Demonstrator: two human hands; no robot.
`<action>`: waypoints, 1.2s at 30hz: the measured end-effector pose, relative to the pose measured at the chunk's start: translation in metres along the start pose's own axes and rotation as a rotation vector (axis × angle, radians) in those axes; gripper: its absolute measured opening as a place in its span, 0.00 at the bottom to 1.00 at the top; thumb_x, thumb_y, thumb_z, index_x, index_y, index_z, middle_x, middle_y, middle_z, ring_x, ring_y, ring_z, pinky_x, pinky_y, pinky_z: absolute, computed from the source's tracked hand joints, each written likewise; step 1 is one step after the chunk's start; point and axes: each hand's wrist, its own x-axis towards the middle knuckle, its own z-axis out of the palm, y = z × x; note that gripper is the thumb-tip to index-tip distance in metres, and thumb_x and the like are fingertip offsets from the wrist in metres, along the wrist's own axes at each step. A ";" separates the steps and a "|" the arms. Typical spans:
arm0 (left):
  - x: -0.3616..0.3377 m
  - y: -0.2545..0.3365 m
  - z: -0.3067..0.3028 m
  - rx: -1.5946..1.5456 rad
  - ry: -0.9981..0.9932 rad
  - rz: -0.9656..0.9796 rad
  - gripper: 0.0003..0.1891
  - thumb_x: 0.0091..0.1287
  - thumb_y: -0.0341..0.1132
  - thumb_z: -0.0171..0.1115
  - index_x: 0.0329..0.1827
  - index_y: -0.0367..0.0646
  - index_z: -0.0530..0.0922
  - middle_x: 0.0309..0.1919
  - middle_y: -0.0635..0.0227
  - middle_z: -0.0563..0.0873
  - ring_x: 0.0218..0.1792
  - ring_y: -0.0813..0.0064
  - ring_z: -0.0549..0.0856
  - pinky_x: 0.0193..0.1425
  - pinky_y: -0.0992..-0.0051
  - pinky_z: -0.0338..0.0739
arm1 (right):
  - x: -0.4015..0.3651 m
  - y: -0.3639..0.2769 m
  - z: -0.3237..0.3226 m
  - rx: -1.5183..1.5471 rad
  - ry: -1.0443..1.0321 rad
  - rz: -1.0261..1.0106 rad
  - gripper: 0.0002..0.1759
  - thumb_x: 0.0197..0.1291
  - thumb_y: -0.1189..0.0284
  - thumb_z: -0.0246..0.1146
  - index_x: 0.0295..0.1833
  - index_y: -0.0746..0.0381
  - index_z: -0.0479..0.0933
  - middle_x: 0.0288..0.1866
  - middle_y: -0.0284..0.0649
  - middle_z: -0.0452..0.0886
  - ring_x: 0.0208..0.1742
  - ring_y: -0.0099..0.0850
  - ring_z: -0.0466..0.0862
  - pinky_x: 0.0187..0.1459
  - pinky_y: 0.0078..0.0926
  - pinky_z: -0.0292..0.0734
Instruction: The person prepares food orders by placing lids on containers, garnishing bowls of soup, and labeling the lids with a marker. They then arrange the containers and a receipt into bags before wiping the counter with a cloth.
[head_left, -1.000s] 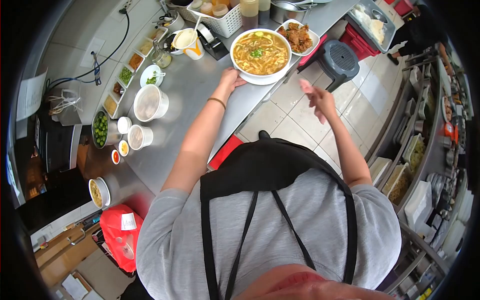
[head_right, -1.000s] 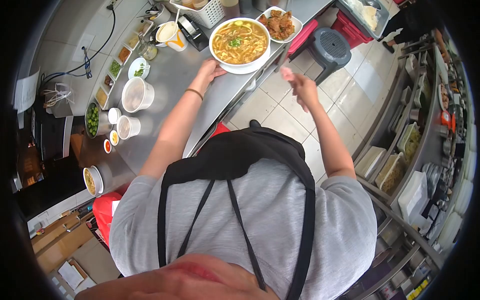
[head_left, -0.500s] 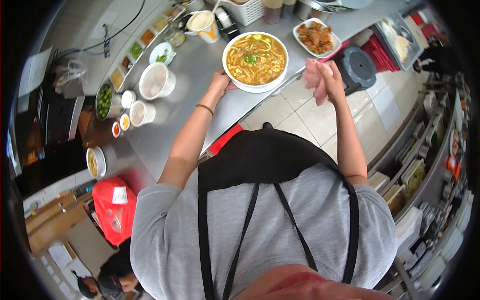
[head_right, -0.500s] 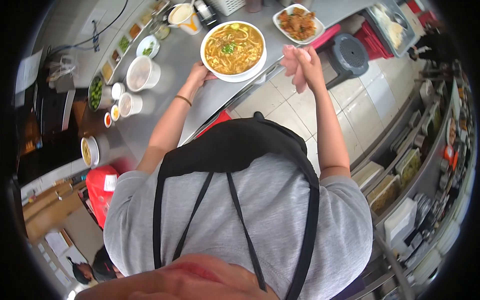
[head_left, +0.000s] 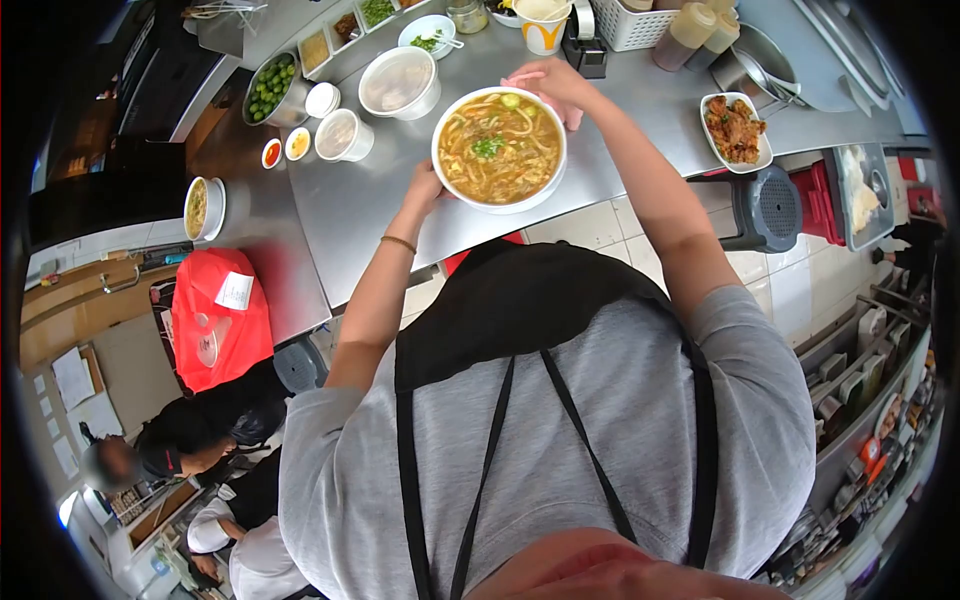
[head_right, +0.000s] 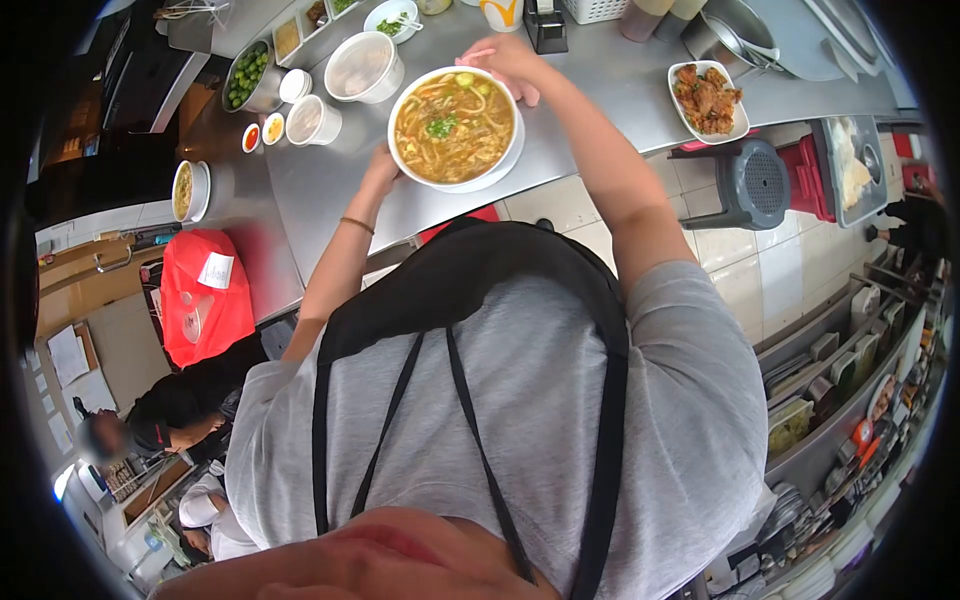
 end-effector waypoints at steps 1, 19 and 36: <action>-0.003 -0.004 -0.008 -0.005 -0.006 -0.002 0.14 0.61 0.31 0.50 0.46 0.31 0.70 0.32 0.56 0.81 0.25 0.69 0.83 0.23 0.75 0.80 | -0.004 -0.004 0.005 -0.003 0.007 0.030 0.10 0.52 0.68 0.57 0.37 0.58 0.79 0.33 0.39 0.81 0.35 0.30 0.80 0.38 0.24 0.73; -0.013 -0.039 -0.047 -0.267 0.185 0.004 0.09 0.61 0.28 0.49 0.40 0.30 0.70 0.25 0.59 0.80 0.15 0.78 0.76 0.10 0.82 0.60 | -0.081 0.078 -0.062 -1.074 0.594 0.433 0.20 0.57 0.67 0.52 0.57 0.51 0.66 0.61 0.46 0.63 0.60 0.52 0.63 0.52 0.48 0.62; -0.030 -0.036 0.014 -0.515 0.046 -0.071 0.13 0.61 0.20 0.38 0.50 0.29 0.60 0.47 0.47 0.72 0.44 0.55 0.78 0.48 0.61 0.77 | -0.221 0.006 0.090 -0.198 -0.139 -0.284 0.23 0.39 0.84 0.54 0.46 0.59 0.74 0.47 0.41 0.75 0.51 0.34 0.73 0.56 0.34 0.62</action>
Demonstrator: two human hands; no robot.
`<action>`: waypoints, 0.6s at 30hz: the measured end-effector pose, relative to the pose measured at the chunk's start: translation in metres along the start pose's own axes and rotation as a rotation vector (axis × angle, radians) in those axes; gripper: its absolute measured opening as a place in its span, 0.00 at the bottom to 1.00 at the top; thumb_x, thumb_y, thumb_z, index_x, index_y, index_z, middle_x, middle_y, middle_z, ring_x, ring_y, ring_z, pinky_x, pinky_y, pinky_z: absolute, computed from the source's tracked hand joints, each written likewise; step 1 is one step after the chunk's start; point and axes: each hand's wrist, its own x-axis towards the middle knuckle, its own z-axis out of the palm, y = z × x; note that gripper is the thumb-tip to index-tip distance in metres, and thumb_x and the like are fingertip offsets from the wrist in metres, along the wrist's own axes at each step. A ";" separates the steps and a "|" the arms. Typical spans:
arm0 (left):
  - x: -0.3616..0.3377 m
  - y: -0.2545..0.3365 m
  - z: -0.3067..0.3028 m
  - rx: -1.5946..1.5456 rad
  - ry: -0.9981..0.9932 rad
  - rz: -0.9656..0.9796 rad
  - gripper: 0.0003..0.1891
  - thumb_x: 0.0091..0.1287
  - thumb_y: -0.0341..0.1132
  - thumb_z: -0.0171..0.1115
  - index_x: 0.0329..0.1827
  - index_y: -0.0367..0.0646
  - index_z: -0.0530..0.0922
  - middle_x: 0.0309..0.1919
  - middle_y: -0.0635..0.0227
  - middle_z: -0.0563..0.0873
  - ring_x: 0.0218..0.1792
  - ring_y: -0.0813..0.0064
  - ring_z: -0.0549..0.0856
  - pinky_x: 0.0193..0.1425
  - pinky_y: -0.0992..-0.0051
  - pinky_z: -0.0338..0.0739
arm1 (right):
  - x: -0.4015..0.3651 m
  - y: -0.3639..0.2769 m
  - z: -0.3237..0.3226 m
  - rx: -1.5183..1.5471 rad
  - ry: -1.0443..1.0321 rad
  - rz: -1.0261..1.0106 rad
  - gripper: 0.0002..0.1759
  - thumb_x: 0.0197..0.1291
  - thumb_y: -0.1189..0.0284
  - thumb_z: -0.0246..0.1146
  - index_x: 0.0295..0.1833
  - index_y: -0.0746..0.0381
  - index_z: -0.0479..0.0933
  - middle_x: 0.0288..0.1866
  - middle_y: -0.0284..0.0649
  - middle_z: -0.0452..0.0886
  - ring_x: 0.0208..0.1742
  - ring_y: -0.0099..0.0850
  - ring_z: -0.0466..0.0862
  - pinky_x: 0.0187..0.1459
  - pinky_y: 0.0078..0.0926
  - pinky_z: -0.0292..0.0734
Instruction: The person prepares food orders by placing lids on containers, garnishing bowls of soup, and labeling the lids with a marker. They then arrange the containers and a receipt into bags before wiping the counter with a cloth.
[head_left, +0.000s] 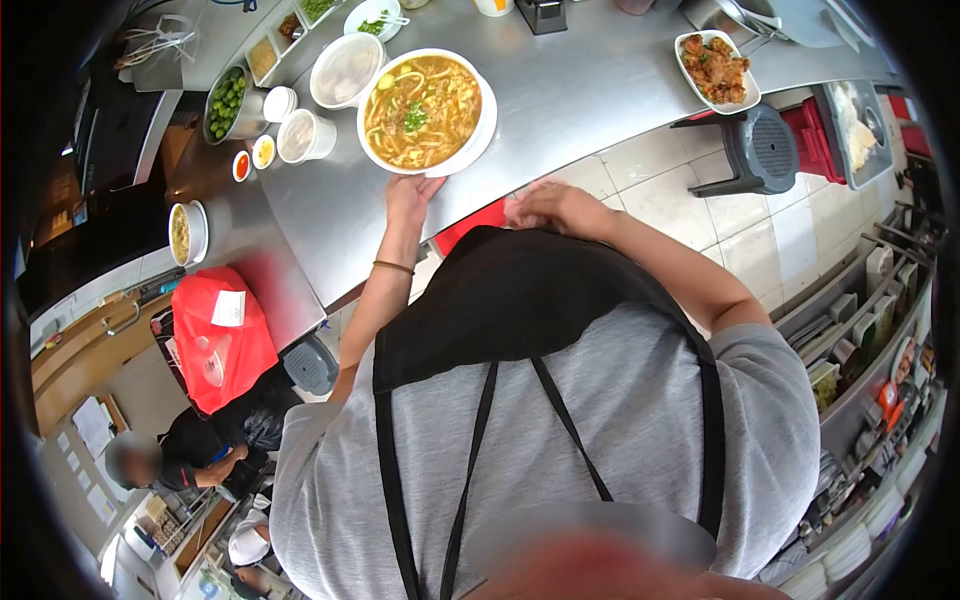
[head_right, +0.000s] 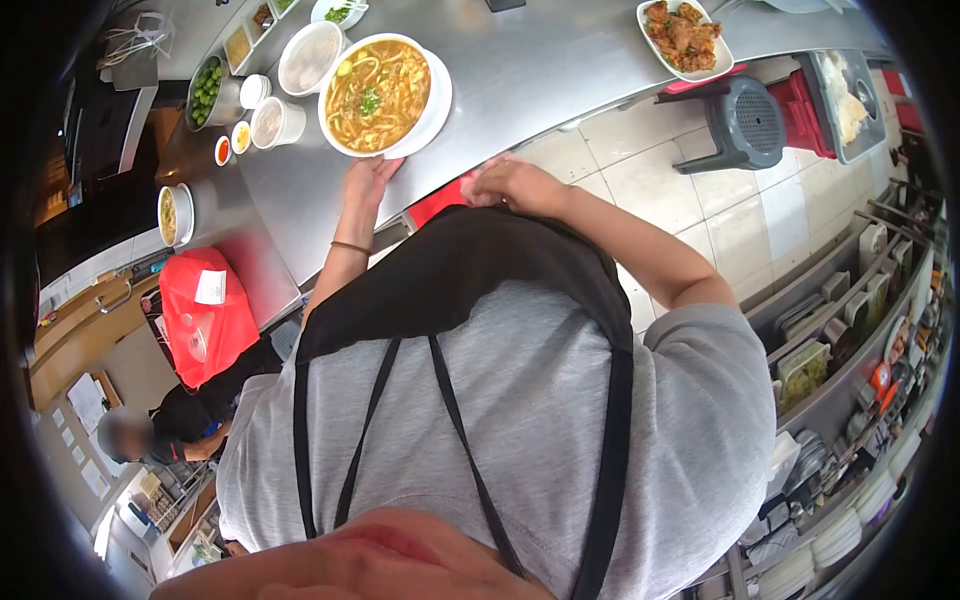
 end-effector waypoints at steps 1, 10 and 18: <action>0.000 -0.001 0.002 -0.056 0.001 -0.003 0.13 0.60 0.19 0.39 0.48 0.29 0.59 0.46 0.47 0.72 0.45 0.55 0.77 0.50 0.60 0.76 | 0.007 -0.011 -0.016 0.206 -0.048 0.144 0.20 0.39 0.83 0.54 0.42 0.60 0.76 0.41 0.41 0.77 0.46 0.33 0.76 0.53 0.31 0.67; -0.009 -0.001 0.007 -0.128 0.007 -0.045 0.10 0.59 0.17 0.40 0.45 0.30 0.59 0.45 0.48 0.71 0.47 0.56 0.76 0.54 0.61 0.73 | 0.101 0.020 0.016 -0.590 0.446 0.325 0.22 0.42 0.83 0.50 0.47 0.60 0.70 0.40 0.54 0.71 0.40 0.49 0.72 0.40 0.40 0.69; -0.003 0.023 -0.023 0.118 0.005 0.008 0.14 0.64 0.25 0.40 0.52 0.29 0.61 0.46 0.47 0.73 0.45 0.57 0.78 0.51 0.66 0.75 | 0.081 -0.038 -0.045 0.140 -0.214 0.246 0.16 0.47 0.81 0.50 0.44 0.67 0.73 0.44 0.44 0.75 0.39 0.36 0.77 0.40 0.32 0.74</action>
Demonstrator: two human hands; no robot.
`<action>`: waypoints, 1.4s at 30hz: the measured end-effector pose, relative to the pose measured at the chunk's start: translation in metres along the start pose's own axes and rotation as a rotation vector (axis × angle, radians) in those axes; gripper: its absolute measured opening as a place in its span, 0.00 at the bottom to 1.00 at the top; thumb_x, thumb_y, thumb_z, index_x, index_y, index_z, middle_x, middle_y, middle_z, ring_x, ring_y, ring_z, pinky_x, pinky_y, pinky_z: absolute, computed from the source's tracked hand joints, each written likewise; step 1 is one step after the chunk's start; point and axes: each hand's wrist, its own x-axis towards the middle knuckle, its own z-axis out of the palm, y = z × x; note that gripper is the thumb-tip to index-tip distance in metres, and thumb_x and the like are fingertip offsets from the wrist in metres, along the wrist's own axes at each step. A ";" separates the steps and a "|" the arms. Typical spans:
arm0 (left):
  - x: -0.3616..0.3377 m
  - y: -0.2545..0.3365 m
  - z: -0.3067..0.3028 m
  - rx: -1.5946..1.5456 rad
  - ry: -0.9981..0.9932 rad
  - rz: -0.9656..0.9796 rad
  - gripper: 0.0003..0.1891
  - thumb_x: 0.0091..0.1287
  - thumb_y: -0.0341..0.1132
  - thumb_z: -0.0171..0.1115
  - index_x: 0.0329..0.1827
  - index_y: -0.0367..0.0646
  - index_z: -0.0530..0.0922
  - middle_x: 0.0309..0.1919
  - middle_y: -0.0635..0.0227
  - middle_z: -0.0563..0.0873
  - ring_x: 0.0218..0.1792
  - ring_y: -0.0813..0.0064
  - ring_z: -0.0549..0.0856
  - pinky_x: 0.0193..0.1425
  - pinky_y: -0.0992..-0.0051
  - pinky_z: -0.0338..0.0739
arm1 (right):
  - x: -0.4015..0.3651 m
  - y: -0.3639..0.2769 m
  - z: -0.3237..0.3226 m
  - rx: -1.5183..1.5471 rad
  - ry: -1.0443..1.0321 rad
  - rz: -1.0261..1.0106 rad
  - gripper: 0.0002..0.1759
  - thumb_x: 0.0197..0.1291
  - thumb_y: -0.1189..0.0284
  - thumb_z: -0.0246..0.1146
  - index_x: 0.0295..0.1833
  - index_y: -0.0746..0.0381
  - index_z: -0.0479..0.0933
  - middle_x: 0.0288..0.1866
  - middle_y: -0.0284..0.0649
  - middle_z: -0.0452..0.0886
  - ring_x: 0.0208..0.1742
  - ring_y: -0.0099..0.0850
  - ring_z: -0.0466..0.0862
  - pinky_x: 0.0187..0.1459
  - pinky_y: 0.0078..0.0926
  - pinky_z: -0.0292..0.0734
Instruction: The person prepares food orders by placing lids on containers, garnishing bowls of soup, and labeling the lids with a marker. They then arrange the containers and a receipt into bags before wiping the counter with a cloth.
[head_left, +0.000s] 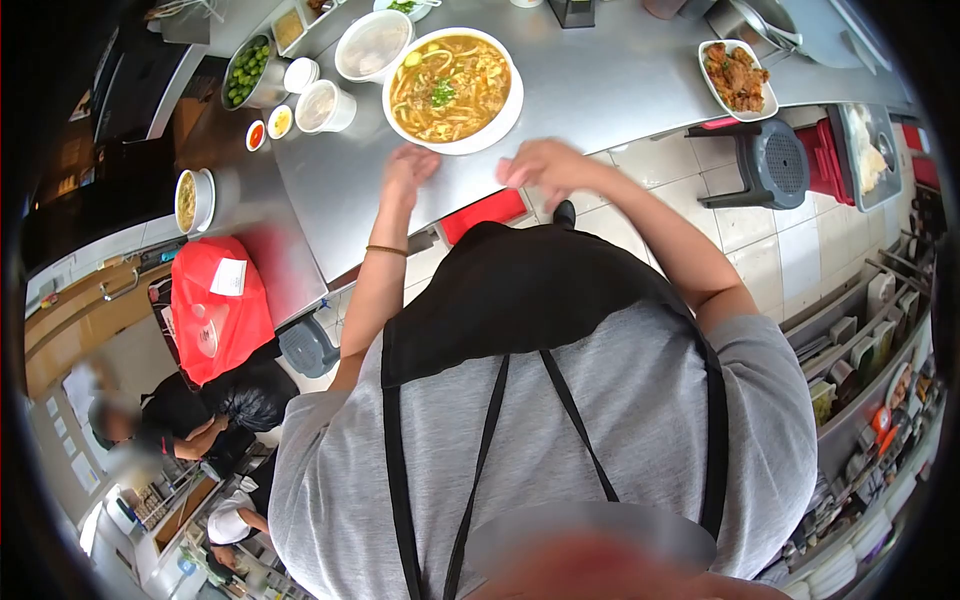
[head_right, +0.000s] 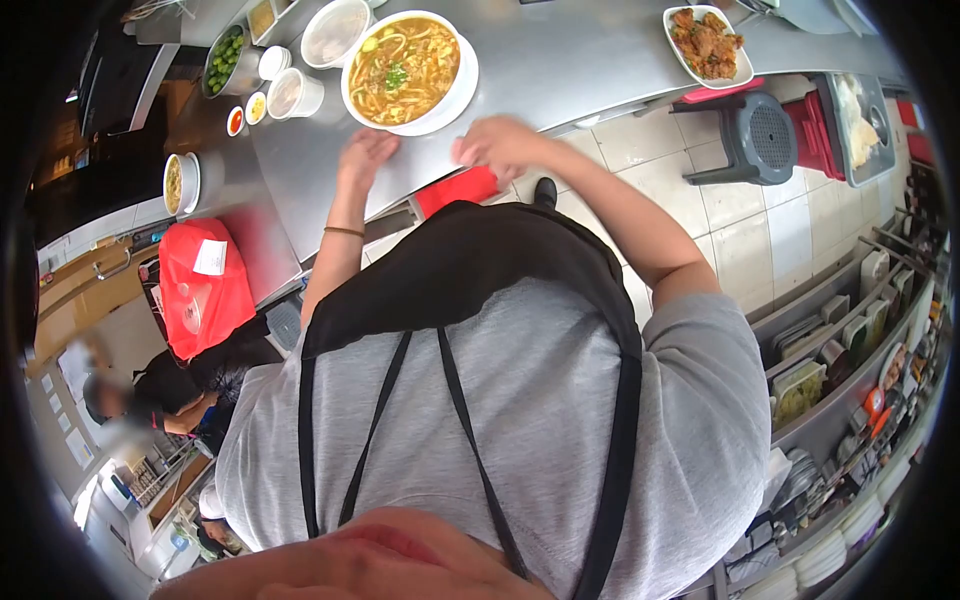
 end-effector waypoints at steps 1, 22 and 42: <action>-0.005 0.011 -0.002 0.132 0.123 0.112 0.16 0.65 0.27 0.41 0.55 0.31 0.61 0.47 0.49 0.73 0.46 0.57 0.78 0.50 0.67 0.75 | -0.008 -0.015 -0.023 0.388 -0.110 0.444 0.15 0.49 0.81 0.49 0.43 0.68 0.74 0.43 0.41 0.77 0.40 0.32 0.78 0.40 0.30 0.75; -0.010 0.053 0.007 0.164 -0.003 0.125 0.24 0.61 0.28 0.51 0.61 0.38 0.62 0.44 0.59 0.77 0.36 0.69 0.81 0.39 0.74 0.77 | 0.044 -0.016 0.098 0.260 0.761 -0.368 0.22 0.53 0.79 0.54 0.56 0.64 0.67 0.42 0.44 0.76 0.42 0.35 0.75 0.43 0.26 0.70; 0.016 0.043 -0.014 -0.150 -0.047 -0.084 0.33 0.60 0.52 0.52 0.63 0.44 0.57 0.61 0.53 0.61 0.59 0.54 0.64 0.61 0.56 0.55 | 0.042 0.013 -0.087 -0.423 0.208 0.265 0.21 0.54 0.57 0.52 0.41 0.64 0.75 0.39 0.51 0.77 0.39 0.42 0.78 0.41 0.31 0.71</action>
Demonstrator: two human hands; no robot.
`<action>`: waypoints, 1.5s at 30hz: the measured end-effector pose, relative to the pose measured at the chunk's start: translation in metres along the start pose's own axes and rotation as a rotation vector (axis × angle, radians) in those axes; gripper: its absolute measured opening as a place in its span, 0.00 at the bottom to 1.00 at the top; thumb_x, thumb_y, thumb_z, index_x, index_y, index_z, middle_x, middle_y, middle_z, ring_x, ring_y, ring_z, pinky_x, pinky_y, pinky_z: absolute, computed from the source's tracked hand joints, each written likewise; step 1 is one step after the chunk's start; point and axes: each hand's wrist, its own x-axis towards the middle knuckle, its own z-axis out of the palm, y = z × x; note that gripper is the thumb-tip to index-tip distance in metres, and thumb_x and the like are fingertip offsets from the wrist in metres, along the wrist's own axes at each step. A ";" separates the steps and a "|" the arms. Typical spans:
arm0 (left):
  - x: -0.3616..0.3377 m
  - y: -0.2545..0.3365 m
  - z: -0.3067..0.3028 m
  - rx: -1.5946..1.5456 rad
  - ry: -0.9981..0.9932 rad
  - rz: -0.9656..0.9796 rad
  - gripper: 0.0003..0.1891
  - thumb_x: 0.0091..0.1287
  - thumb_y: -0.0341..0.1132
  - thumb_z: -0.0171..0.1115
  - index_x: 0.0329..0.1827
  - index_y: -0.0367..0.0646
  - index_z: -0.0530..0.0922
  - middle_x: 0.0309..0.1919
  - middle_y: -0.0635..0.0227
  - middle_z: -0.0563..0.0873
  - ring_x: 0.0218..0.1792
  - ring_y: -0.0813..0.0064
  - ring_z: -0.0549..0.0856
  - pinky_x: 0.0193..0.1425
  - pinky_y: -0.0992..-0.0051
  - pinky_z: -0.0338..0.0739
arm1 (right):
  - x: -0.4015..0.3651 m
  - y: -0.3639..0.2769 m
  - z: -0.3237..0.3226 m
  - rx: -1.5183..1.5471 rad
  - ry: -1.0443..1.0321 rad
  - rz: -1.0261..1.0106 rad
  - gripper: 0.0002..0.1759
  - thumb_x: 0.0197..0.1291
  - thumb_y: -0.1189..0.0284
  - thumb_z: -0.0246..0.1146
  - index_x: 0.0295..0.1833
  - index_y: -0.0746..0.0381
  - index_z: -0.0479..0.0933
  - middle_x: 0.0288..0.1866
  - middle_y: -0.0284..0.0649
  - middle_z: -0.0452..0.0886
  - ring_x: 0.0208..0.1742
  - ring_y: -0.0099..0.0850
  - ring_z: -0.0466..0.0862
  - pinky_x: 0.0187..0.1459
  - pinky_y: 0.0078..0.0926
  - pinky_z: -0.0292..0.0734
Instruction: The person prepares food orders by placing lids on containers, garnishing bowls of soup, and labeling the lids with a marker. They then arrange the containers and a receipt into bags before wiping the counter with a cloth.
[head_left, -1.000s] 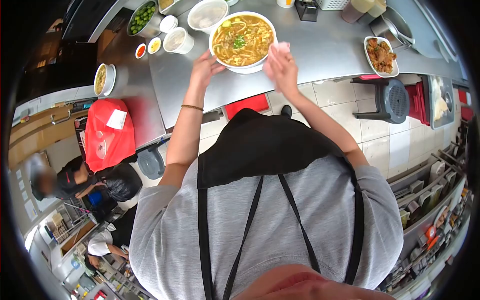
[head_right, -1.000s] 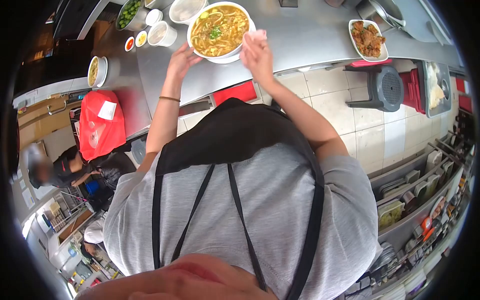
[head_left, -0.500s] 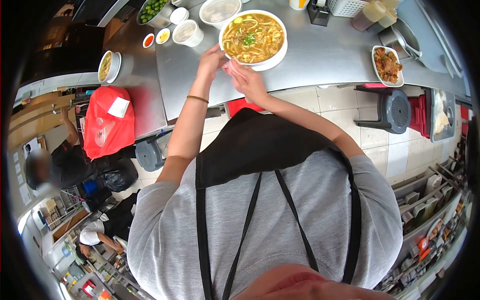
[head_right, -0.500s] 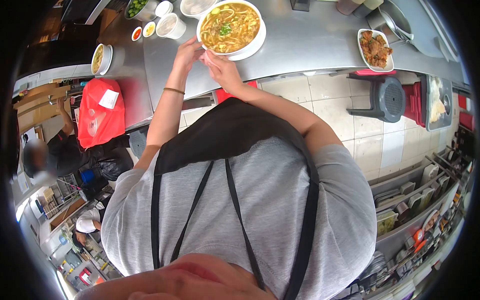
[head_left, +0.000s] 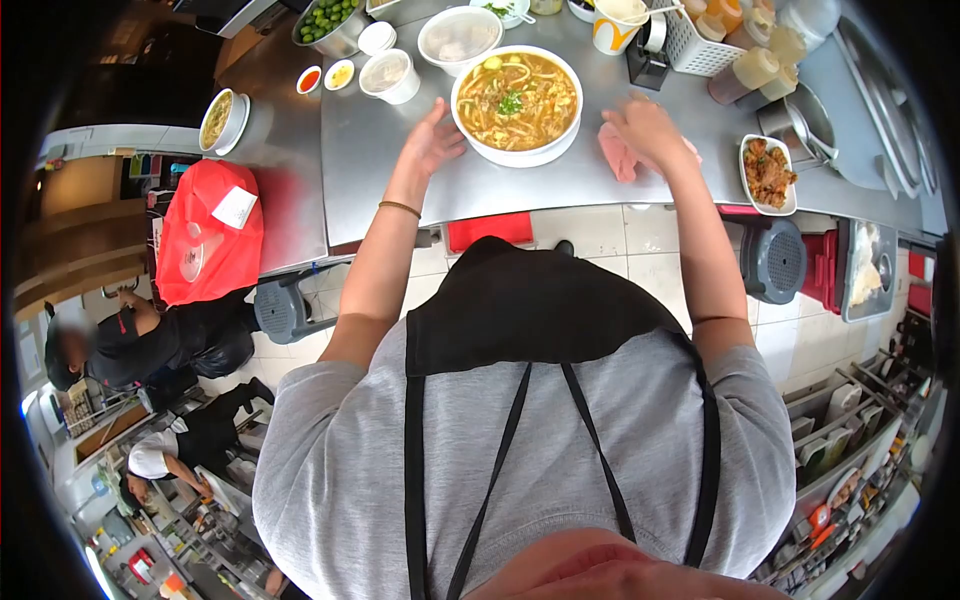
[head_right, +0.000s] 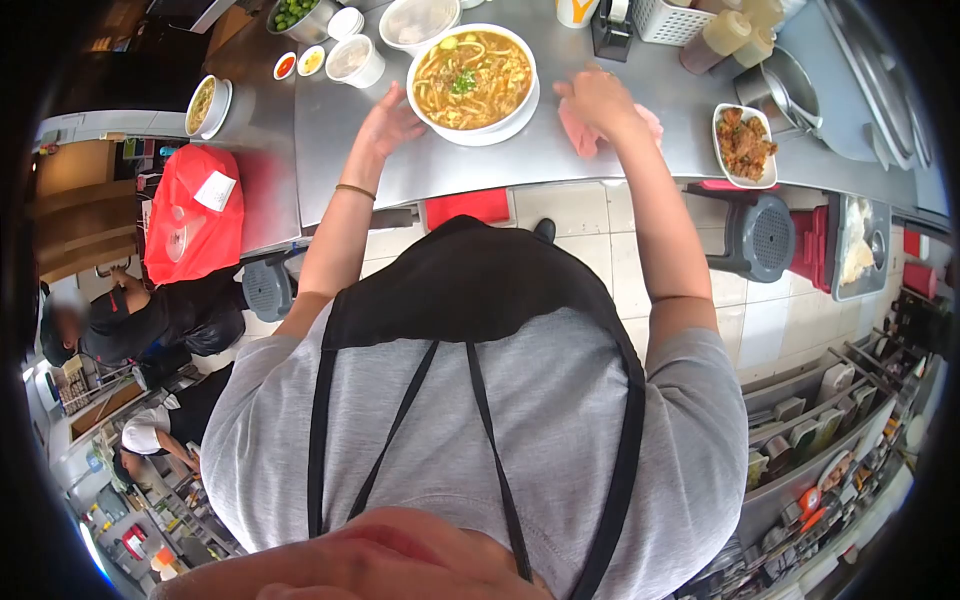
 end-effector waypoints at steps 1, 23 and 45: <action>0.000 0.000 0.006 -0.055 -0.026 -0.002 0.32 0.61 0.53 0.51 0.63 0.44 0.58 0.60 0.53 0.62 0.59 0.55 0.63 0.62 0.56 0.54 | 0.015 0.011 0.011 -0.077 0.221 0.024 0.23 0.57 0.55 0.51 0.44 0.64 0.74 0.44 0.50 0.76 0.43 0.41 0.77 0.45 0.29 0.70; -0.071 -0.002 -0.061 -0.366 0.068 0.082 0.26 0.59 0.45 0.56 0.59 0.47 0.64 0.55 0.60 0.67 0.57 0.63 0.65 0.61 0.50 0.54 | 0.046 -0.086 0.081 1.189 -0.285 0.284 0.26 0.61 0.51 0.45 0.56 0.59 0.65 0.54 0.39 0.68 0.53 0.39 0.67 0.50 0.59 0.60; -0.097 0.038 -0.350 -0.595 0.320 0.342 0.23 0.62 0.49 0.49 0.57 0.49 0.64 0.54 0.64 0.71 0.59 0.61 0.64 0.59 0.39 0.45 | 0.261 -0.391 0.247 1.076 -0.736 0.269 0.23 0.55 0.54 0.54 0.50 0.58 0.70 0.52 0.39 0.69 0.53 0.35 0.68 0.52 0.51 0.62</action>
